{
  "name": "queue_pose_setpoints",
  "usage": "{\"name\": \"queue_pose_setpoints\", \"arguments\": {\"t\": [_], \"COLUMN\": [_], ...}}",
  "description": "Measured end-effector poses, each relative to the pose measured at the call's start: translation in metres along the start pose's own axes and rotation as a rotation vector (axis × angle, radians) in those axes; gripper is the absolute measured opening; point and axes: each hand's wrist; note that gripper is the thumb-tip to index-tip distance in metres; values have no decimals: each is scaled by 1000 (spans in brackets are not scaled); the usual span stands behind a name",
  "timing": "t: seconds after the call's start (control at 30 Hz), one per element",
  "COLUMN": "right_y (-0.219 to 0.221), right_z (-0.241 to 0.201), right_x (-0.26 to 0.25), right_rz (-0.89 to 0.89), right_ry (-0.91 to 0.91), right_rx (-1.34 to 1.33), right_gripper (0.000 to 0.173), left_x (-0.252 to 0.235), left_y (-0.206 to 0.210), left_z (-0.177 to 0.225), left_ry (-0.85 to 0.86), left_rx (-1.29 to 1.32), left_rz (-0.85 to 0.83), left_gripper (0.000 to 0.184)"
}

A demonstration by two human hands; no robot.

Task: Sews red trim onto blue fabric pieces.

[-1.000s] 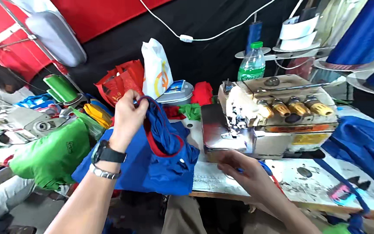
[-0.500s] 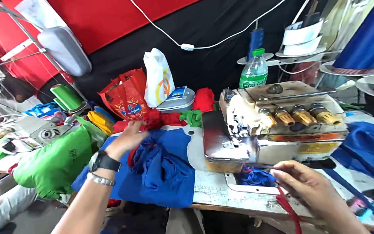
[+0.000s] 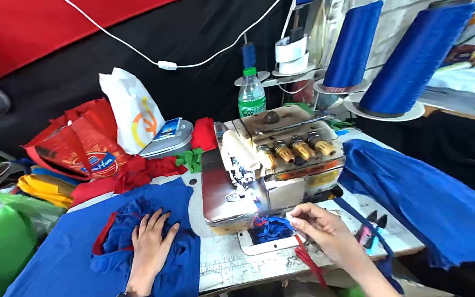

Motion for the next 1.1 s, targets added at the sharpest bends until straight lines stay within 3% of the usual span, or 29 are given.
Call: {"name": "queue_pose_setpoints", "arguments": {"t": [0.1, 0.27, 0.33, 0.4, 0.47, 0.53, 0.63, 0.67, 0.83, 1.1], "right_y": [4, 35, 51, 59, 59, 50, 32, 26, 20, 29], "right_z": [4, -10, -17, -13, -3, -2, -22, -29, -25, -3], "right_x": [1, -7, -14, -18, -18, -16, -17, -19, -26, -32], "right_rz": [-5, 21, -30, -65, -56, -202, -564, -589, 106, 333], "right_ry": [-95, -381, -401, -413, -493, -459, -192, -149, -447, -550], "right_rx": [121, 705, 838, 917, 946, 925, 776, 713, 746, 616], "right_gripper": [20, 34, 43, 39, 20, 7, 21, 24, 26, 20], "left_x": [0, -1, -1, 0, 0, 0, 1, 1, 0, -1], "left_y": [0, 1, 1, 2, 3, 3, 2, 2, 1, 4], "left_z": [-3, -4, -6, -8, -9, -9, -8, -7, -3, -2], "left_ry": [2, 2, 11, 32, 40, 41, 32, 28, 16, 4], "left_rx": [2, -8, -13, -16, -17, -18, -19, -16, -29, -22], "left_rz": [21, 21, 18, 36, 46, 53, 43, 35, 34, 56], "left_gripper": [60, 59, 59, 58, 58, 57, 56, 56, 54, 54]}}
Point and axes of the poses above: each hand's wrist, its own x-axis away from the middle knuckle, its own y-axis out of the palm, z = x × y, and after that the axes turned 4 degrees about -x, right-handed
